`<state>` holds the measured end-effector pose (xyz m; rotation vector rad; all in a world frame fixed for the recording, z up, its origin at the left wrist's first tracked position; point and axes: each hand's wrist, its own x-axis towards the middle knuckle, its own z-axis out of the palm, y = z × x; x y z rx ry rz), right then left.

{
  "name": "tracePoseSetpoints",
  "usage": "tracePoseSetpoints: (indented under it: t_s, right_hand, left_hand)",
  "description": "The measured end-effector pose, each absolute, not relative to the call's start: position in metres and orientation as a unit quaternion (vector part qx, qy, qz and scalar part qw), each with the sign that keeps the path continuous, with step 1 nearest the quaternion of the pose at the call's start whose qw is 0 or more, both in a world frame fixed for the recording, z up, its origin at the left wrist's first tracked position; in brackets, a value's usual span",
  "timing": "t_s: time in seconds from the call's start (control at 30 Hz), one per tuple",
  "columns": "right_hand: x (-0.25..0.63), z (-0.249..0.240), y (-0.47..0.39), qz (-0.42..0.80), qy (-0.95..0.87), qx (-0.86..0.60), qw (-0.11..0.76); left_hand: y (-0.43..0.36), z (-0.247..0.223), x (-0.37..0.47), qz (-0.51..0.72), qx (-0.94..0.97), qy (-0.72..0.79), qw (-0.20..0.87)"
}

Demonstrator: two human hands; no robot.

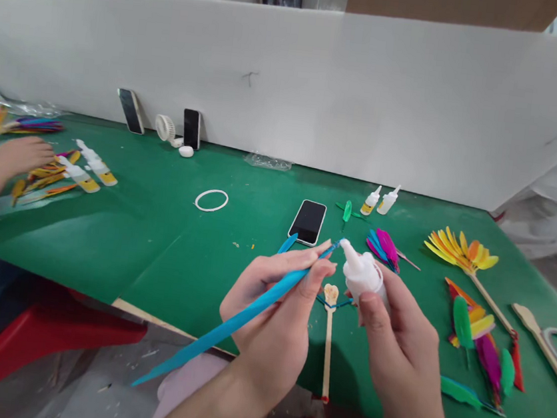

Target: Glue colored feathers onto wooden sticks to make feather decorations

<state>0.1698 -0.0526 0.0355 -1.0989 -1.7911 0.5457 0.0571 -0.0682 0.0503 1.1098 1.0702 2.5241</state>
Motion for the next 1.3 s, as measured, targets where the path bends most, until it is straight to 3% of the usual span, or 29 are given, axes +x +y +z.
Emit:
tracePoseSetpoints:
  t_s: [0.17,0.5,1.3]
  right_hand:
    - [0.1678,0.0367,-0.0519,0.241,-0.727,-0.420,0.486]
    - [0.1651,0.0341,-0.0511,0.121,-0.745,-0.403,0.517]
    - [0.1662,0.0324,-0.0479,0.163,-0.732,-0.387,0.537]
  left_hand:
    - [-0.0693,0.0515,0.0574,0.848,0.364,0.372,0.097]
    - [-0.0691,0.0509,0.0573,0.851,0.366,0.364,0.096]
    - [-0.0666,0.0533,0.0557,0.858,0.327,0.378,0.118]
